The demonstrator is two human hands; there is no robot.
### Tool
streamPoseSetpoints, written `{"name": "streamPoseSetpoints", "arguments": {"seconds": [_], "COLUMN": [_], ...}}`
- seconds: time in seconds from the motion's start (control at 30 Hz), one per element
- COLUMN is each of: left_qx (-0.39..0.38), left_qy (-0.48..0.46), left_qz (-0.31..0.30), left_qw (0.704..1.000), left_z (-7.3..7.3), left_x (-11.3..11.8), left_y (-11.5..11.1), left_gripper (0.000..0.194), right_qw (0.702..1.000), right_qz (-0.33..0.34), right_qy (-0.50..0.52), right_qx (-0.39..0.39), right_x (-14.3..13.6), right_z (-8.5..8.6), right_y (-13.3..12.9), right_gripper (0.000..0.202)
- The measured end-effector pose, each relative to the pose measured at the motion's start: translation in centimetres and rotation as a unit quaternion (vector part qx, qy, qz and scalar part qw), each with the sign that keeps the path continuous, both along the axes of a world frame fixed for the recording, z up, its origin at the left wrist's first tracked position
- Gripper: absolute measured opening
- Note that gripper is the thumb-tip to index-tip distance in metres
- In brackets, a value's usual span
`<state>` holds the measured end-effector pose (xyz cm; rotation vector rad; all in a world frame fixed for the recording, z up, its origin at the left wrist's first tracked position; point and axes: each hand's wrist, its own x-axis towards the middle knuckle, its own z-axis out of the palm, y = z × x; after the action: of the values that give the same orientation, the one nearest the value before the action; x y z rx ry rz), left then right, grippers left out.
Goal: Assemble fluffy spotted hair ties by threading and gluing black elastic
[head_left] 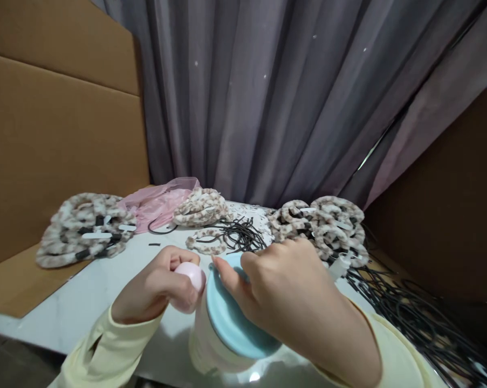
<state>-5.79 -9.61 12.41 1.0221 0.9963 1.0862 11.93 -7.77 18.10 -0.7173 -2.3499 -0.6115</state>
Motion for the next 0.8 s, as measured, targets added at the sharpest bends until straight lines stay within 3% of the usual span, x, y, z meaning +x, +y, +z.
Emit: {"name": "streamPoseSetpoints", "arguments": {"seconds": [0.17,0.33,0.43,0.53,0.63,0.8], "left_qx": [-0.06,-0.1,-0.123,-0.103,-0.071,-0.079], "left_qy": [-0.07,-0.114,-0.125,-0.105,-0.09,-0.087], "left_qz": [-0.02,-0.048,-0.031,-0.032,-0.052,-0.054], "left_qw": [0.996,0.987,0.984,0.989,0.992,0.992], "left_z": [-0.9,-1.5,-1.7,-1.7,-1.7,-2.0], "left_x": [-0.1,0.6,0.8,0.5,0.3,0.5], "left_y": [1.6,1.9,1.8,1.8,2.0,2.2], "left_gripper": [0.011,0.011,0.012,0.011,0.012,0.011], "right_qw": [0.984,0.952,0.957,0.951,0.907,0.865], "right_qz": [0.137,0.296,0.268,0.239,0.302,0.398], "right_qy": [0.006,-0.051,-0.081,-0.131,-0.179,-0.123], "right_qx": [-0.117,-0.065,-0.076,-0.147,-0.231,-0.28], "right_x": [0.0,0.3,1.1,2.2,3.1,3.5], "right_z": [-1.2,-0.7,0.5,1.7,2.3,1.8], "right_y": [2.3,2.2,1.5,1.3,2.0,3.4], "right_gripper": [0.046,0.045,0.043,0.03,0.013,0.02]}}
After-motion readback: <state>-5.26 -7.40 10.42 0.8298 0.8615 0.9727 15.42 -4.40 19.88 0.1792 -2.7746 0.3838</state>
